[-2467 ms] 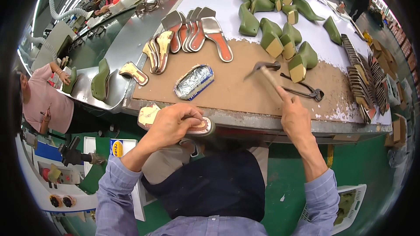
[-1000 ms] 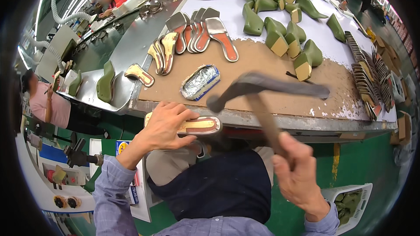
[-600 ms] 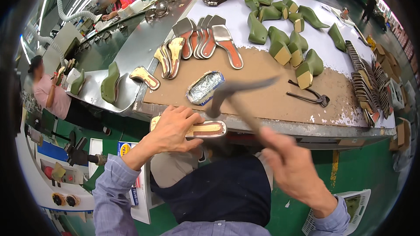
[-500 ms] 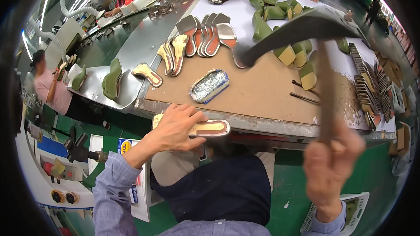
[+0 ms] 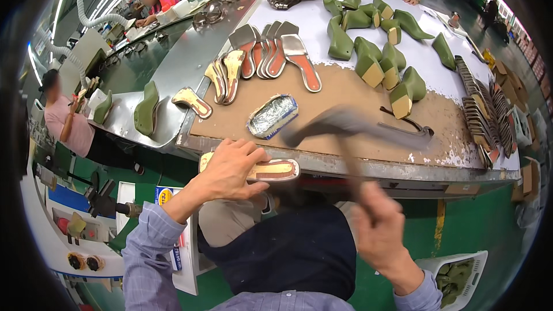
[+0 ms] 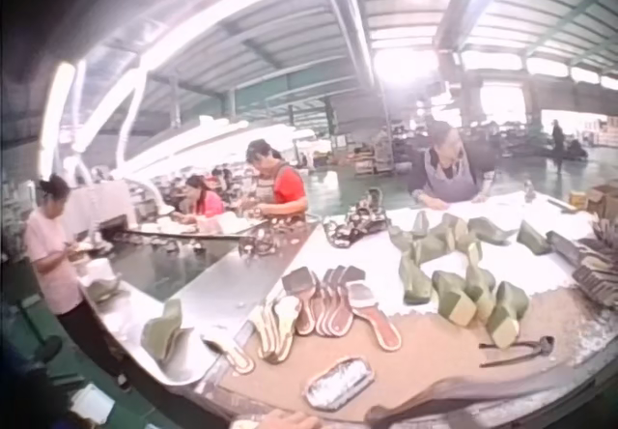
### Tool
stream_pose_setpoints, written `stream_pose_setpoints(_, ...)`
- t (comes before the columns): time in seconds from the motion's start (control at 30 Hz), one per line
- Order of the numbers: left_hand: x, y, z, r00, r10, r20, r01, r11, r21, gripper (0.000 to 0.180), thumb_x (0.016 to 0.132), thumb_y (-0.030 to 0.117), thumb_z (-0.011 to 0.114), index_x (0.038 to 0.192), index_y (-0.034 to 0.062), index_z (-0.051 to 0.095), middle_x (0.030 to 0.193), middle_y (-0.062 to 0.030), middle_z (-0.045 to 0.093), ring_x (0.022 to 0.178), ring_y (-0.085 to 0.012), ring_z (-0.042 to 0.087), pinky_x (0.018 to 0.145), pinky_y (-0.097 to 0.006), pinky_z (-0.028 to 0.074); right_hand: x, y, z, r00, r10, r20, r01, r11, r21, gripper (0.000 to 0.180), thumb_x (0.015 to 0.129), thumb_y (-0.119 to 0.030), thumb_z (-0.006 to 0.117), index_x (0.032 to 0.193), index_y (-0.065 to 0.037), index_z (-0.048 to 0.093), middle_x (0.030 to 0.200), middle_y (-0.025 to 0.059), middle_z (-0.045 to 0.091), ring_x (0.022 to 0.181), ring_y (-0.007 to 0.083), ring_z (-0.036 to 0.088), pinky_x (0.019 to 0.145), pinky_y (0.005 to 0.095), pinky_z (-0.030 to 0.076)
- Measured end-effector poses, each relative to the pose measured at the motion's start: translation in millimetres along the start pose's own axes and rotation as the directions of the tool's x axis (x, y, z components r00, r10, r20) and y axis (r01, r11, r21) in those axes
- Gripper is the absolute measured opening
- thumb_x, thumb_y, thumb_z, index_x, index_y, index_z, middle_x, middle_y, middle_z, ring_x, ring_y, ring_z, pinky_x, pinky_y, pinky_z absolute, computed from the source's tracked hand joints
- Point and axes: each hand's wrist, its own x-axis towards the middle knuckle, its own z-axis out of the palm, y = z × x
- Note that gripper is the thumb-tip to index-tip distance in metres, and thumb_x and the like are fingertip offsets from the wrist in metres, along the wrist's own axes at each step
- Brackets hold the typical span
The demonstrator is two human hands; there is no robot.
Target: The person assembles green high-heeled shoes by placing a sole onto the shoe base and securing it with a hammer. They repeatedly pick up a shoe, position the sole, and tap it into place using a hammer and a small metal tool. The finished shoes are placed on a nearby metal table.
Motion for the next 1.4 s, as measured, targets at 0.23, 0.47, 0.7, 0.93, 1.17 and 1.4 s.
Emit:
stream_pose_setpoints(0.23, -6, -3, 0, 0.999, -0.030, -0.027, 0.027, 0.995, -0.091, 0.044, 0.077, 0.036, 0.078, 0.110, 0.0100, 0.065, 0.102, -0.0115, 0.064, 0.100, -0.0309, 0.061, 0.088, -0.044, 0.043, 1, -3, 27, 0.885, 0.275, 0.375, -0.365, 0.910, 0.194, 0.044, 0.092, -0.007, 0.071, 0.135, -0.012, 0.061, 0.098, 0.0184, 0.071, 0.084, 0.0352, 0.071, 0.073, 0.0393, 0.058)
stream_pose_setpoints(0.47, -3, -164, -11, 0.765, -0.538, -0.353, 0.572, 0.820, -0.009, 0.049, 0.089, 0.030, 0.069, 0.129, 0.0022, 0.060, 0.136, -0.0222, 0.056, 0.128, -0.0393, 0.052, 0.109, -0.050, 0.040, 9, 62, 21, 0.683, 0.690, 0.241, -0.667, 0.723, -0.179, 0.048, 0.100, -0.001, 0.054, 0.147, -0.005, 0.042, 0.115, 0.0243, 0.069, 0.102, 0.0328, 0.070, 0.094, 0.0390, 0.052)
stream_pose_setpoints(0.7, -119, -345, -15, 0.307, -0.862, -0.402, 0.942, 0.217, 0.256, 0.101, 0.073, 0.038, 0.079, 0.156, 0.0114, 0.029, 0.161, -0.0178, 0.028, 0.141, -0.0430, 0.035, 0.103, -0.065, 0.042, -15, 76, 34, 0.815, 0.542, 0.206, -0.520, 0.840, -0.154, 0.044, 0.103, -0.002, 0.050, 0.146, -0.002, 0.039, 0.128, 0.0214, 0.058, 0.114, 0.0245, 0.058, 0.097, 0.0282, 0.043)
stream_pose_setpoints(0.93, -222, -413, -34, 0.029, -0.999, 0.029, 0.211, -0.022, -0.977, 0.070, 0.074, 0.035, 0.078, 0.136, 0.0093, 0.056, 0.113, -0.0089, 0.065, 0.094, -0.0296, 0.067, 0.084, -0.041, 0.056, -12, 92, 68, 0.859, 0.476, 0.189, -0.498, 0.862, 0.096, 0.043, 0.103, -0.003, 0.051, 0.145, -0.001, 0.041, 0.130, 0.0141, 0.057, 0.107, 0.0182, 0.058, 0.090, 0.0276, 0.046)
stream_pose_setpoints(1.17, -15, -181, -42, 0.423, -0.900, 0.102, -0.532, -0.338, -0.776, 0.051, 0.079, 0.053, 0.072, 0.094, 0.0063, 0.062, 0.072, -0.0107, 0.060, 0.057, -0.0249, 0.059, 0.054, -0.037, 0.052, 59, 7, 104, 0.983, -0.168, -0.069, 0.172, 0.983, 0.060, 0.046, 0.102, -0.005, 0.054, 0.144, 0.000, 0.035, 0.112, 0.0114, 0.056, 0.085, 0.0153, 0.060, 0.072, 0.0285, 0.050)
stream_pose_setpoints(1.4, 22, -71, -63, 0.545, -0.838, 0.014, -0.503, -0.340, -0.795, 0.045, 0.082, 0.053, 0.071, 0.104, 0.0152, 0.063, 0.085, -0.0038, 0.067, 0.067, -0.0189, 0.065, 0.052, -0.035, 0.050, 105, -37, 149, 0.912, -0.390, -0.125, 0.409, 0.884, 0.225, 0.043, 0.092, -0.003, 0.069, 0.130, 0.000, 0.048, 0.073, 0.0104, 0.061, 0.050, 0.0214, 0.055, 0.045, 0.0356, 0.042)
